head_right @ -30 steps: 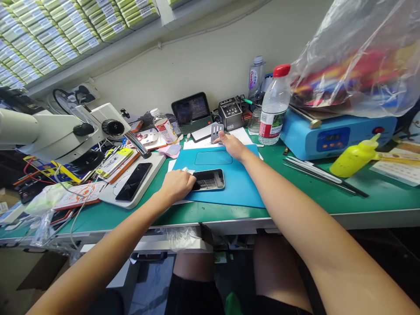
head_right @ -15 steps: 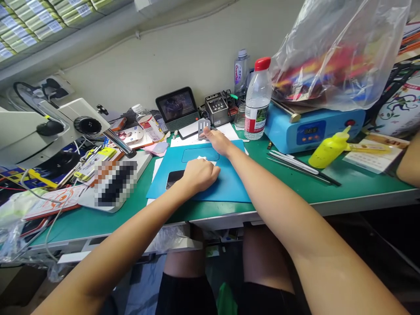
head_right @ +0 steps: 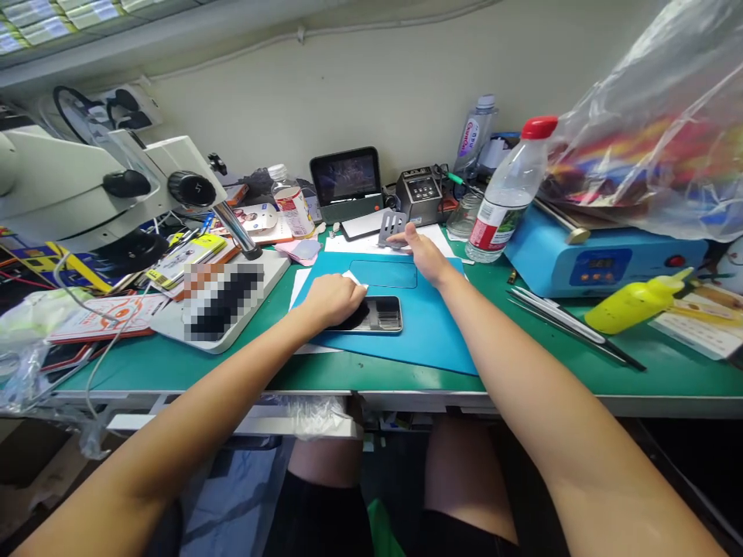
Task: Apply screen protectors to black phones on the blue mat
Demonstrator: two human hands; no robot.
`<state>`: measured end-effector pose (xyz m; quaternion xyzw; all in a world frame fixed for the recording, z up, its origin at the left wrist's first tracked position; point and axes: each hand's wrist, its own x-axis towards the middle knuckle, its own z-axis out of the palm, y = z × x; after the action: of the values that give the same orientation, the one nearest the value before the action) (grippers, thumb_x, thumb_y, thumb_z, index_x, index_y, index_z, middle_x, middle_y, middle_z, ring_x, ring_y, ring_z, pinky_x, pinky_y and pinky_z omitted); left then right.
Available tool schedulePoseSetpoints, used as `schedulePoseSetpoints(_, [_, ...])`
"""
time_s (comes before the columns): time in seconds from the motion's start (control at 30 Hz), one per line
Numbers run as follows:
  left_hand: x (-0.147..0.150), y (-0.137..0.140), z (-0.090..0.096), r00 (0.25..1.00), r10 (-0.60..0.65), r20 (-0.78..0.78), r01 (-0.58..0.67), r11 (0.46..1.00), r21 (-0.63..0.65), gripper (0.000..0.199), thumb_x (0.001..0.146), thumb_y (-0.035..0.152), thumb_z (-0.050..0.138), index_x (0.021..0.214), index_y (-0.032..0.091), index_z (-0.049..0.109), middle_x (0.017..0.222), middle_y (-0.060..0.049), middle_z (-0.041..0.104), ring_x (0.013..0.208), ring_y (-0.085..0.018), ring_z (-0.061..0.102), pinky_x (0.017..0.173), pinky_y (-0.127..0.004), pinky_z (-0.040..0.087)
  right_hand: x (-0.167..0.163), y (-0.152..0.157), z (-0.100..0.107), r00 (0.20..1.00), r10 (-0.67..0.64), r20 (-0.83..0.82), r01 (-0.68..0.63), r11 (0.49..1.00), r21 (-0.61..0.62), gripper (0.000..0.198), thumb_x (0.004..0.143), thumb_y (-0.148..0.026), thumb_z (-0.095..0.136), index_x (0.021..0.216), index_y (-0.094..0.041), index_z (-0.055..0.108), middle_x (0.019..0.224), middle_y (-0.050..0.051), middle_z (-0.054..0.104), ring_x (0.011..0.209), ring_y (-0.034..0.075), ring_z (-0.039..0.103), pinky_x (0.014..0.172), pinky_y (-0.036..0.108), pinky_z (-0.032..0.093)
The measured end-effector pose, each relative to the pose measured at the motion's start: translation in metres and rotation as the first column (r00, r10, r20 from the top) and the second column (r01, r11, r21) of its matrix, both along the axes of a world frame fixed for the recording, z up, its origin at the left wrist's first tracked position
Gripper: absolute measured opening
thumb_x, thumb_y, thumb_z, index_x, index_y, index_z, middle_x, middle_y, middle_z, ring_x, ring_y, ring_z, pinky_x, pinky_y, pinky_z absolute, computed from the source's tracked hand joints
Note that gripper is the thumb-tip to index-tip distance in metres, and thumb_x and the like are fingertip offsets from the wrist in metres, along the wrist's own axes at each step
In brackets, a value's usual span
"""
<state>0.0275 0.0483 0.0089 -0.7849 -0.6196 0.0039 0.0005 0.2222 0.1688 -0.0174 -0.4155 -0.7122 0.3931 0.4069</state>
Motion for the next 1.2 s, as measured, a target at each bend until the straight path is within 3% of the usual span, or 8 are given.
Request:
schedulePoseSetpoints(0.17, [-0.022,-0.033,-0.001,1.0,-0.022,-0.016,0.021,1.0,-0.019,0.046,0.098,0.03,0.037,0.083,0.012,0.077,0.093,-0.016,0.076,0.093,-0.029,0.07,0.075,-0.034,0.046,-0.002,-0.001,0.001,1.0,0.009,0.005,-0.009,1.0,0.004,0.095,0.08,-0.09,0.015,0.099,-0.023,0.078,0.123,0.012,0.073,0.123,0.033,0.06,0.101,0.047,0.045])
schedulePoseSetpoints(0.37, [-0.01,-0.063,-0.002,0.997,-0.077,-0.005,0.076,0.997,-0.032,0.044,0.097,0.028,0.039,0.082,0.013,0.077,0.087,-0.015,0.076,0.085,-0.028,0.071,0.069,-0.034,0.045,-0.003,-0.003,0.002,0.999,0.014,0.029,-0.015,0.999,0.029,0.093,0.08,-0.09,0.019,0.097,-0.021,0.079,0.124,0.013,0.073,0.124,0.035,0.059,0.103,0.05,0.045])
schedulePoseSetpoints(0.6, [0.047,-0.047,-0.004,0.984,-0.175,0.045,0.175,0.985,-0.005,0.045,0.099,0.034,0.04,0.087,0.014,0.078,0.091,-0.015,0.076,0.091,-0.028,0.071,0.074,-0.035,0.048,-0.002,-0.003,0.003,0.999,0.038,0.027,-0.039,0.998,0.048,0.093,0.077,-0.093,0.022,0.095,-0.022,0.08,0.118,0.013,0.075,0.121,0.035,0.061,0.1,0.048,0.047])
schedulePoseSetpoints(0.77, [0.073,-0.028,-0.003,0.982,-0.173,0.083,0.172,0.985,0.015,0.047,0.101,0.037,0.036,0.095,0.014,0.077,0.098,-0.014,0.076,0.094,-0.027,0.07,0.078,-0.035,0.05,0.0,0.001,-0.001,0.999,0.03,0.032,-0.032,0.999,0.04,0.094,0.077,-0.093,0.019,0.096,-0.023,0.079,0.121,0.011,0.074,0.121,0.033,0.06,0.099,0.046,0.048])
schedulePoseSetpoints(0.87, [0.064,-0.02,-0.001,0.985,-0.156,0.079,0.156,0.988,0.007,0.047,0.102,0.036,0.035,0.094,0.015,0.077,0.099,-0.013,0.075,0.096,-0.027,0.07,0.079,-0.035,0.05,0.001,0.002,-0.002,1.0,0.026,0.017,-0.026,0.999,0.027,0.094,0.078,-0.092,0.019,0.096,-0.023,0.079,0.123,0.011,0.073,0.123,0.033,0.06,0.099,0.046,0.048])
schedulePoseSetpoints(1.0, [0.028,-0.018,0.001,0.995,-0.088,0.042,0.089,0.996,-0.006,0.047,0.101,0.031,0.033,0.091,0.015,0.076,0.099,-0.013,0.075,0.097,-0.027,0.069,0.078,-0.034,0.048,0.0,0.001,0.0,0.999,0.035,-0.004,-0.035,0.999,0.022,0.093,0.077,-0.092,0.021,0.097,-0.023,0.079,0.122,0.011,0.074,0.123,0.033,0.06,0.099,0.045,0.048])
schedulePoseSetpoints(1.2, [-0.017,-0.044,0.004,0.999,-0.001,-0.038,0.0,0.999,-0.041,0.045,0.098,0.023,0.034,0.082,0.015,0.075,0.093,-0.013,0.075,0.09,-0.026,0.069,0.075,-0.033,0.045,0.001,-0.003,0.002,0.999,0.034,0.027,-0.035,0.999,0.034,0.09,0.079,-0.09,0.022,0.098,-0.023,0.08,0.126,0.011,0.072,0.122,0.034,0.06,0.103,0.048,0.046])
